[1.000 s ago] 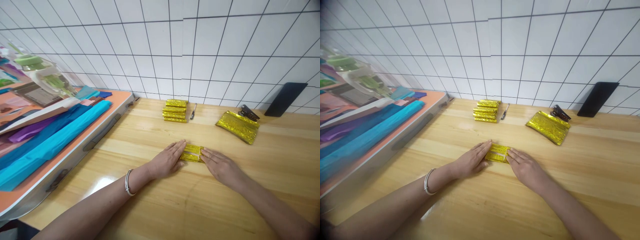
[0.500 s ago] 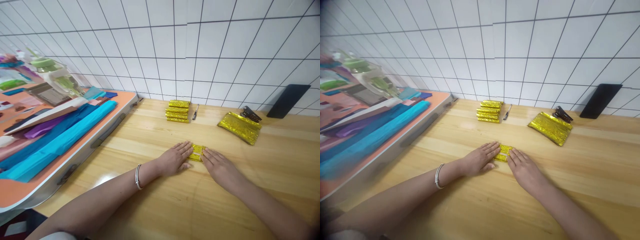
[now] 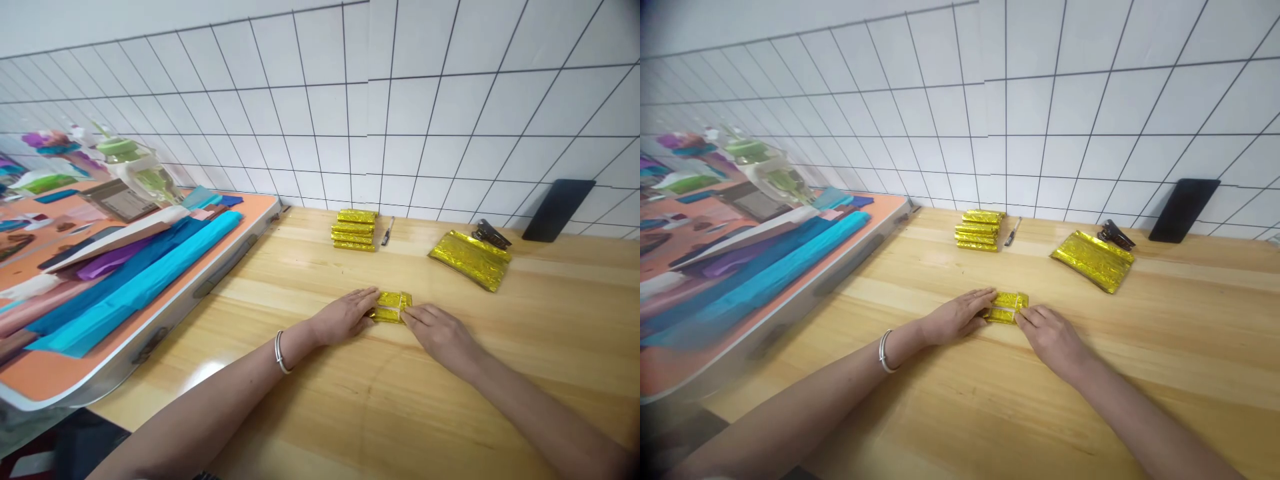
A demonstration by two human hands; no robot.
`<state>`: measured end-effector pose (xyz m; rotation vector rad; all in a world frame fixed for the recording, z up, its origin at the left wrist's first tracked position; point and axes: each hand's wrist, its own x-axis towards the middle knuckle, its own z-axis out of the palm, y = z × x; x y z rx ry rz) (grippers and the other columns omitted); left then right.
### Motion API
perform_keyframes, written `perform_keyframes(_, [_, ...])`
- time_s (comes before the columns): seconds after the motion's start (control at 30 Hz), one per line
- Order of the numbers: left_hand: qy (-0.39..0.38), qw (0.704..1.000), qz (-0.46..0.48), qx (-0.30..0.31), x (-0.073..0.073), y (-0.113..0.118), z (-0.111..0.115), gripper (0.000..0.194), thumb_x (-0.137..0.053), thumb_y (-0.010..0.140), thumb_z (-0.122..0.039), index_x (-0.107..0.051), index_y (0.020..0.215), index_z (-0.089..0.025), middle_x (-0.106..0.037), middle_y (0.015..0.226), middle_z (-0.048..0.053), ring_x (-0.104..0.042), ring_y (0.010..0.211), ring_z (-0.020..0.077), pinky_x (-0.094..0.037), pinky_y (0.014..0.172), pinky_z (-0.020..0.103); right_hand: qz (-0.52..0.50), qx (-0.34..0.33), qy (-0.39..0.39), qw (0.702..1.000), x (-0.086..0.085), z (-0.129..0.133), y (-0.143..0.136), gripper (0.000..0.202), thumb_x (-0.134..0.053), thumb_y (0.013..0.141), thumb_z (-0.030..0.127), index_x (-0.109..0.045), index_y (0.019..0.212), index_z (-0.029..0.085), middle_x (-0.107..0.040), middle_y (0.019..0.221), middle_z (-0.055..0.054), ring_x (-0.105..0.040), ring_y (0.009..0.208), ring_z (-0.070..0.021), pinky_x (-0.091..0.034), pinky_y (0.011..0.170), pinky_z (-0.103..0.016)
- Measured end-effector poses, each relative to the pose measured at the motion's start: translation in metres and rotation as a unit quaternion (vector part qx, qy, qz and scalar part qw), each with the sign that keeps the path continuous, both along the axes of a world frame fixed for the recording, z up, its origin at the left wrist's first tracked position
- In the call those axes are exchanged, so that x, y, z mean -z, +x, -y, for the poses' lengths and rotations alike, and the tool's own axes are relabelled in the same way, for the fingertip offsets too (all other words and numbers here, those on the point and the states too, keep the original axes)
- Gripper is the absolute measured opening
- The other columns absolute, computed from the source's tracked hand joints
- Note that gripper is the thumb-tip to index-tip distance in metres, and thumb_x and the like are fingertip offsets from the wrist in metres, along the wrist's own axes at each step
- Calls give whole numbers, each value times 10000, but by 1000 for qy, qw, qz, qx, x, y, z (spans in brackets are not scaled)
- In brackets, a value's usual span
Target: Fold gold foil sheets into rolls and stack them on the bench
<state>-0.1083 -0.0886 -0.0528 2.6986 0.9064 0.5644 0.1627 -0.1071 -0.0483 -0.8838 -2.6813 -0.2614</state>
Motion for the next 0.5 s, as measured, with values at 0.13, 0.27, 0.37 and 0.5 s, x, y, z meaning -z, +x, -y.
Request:
perform_keyframes(0.13, [29,999,-23,5,-1,0,3,318,-428,910,-267,-480,1199,-145,-457,1348,134,-347,1311,197,-331,1084,399,1,21,-5,1000,0,0,-1,315,-433,882,114,-608,1142,149,-644,1091,-105,-546,1038,-217,-461,926,-370])
perform_keyframes(0.27, [79,996,-45,-17,-1,1,12,304,-388,926,-215,-504,1201,-157,-488,1322,110,-384,1284,200,-362,1061,400,-13,27,-35,999,2,0,-2,321,-431,886,131,-601,1152,189,-641,1098,-88,-544,1048,-214,-464,919,-377])
perform_keyframes(0.37, [83,995,-55,-29,-2,2,17,304,-400,916,-177,-513,1197,-165,-547,1241,100,-475,1186,190,-409,1019,376,-37,27,-38,998,2,1,-2,300,-435,889,143,-621,1118,199,-650,1076,-79,-559,1027,-204,-465,926,-368])
perform_keyframes(0.5, [76,996,-47,-25,-6,2,17,314,-399,913,-173,-499,1211,-165,-579,1184,92,-519,1101,179,-438,981,351,-52,20,-17,998,2,2,-1,273,-454,885,139,-641,1081,175,-656,1078,-79,-567,1031,-191,-441,976,-356])
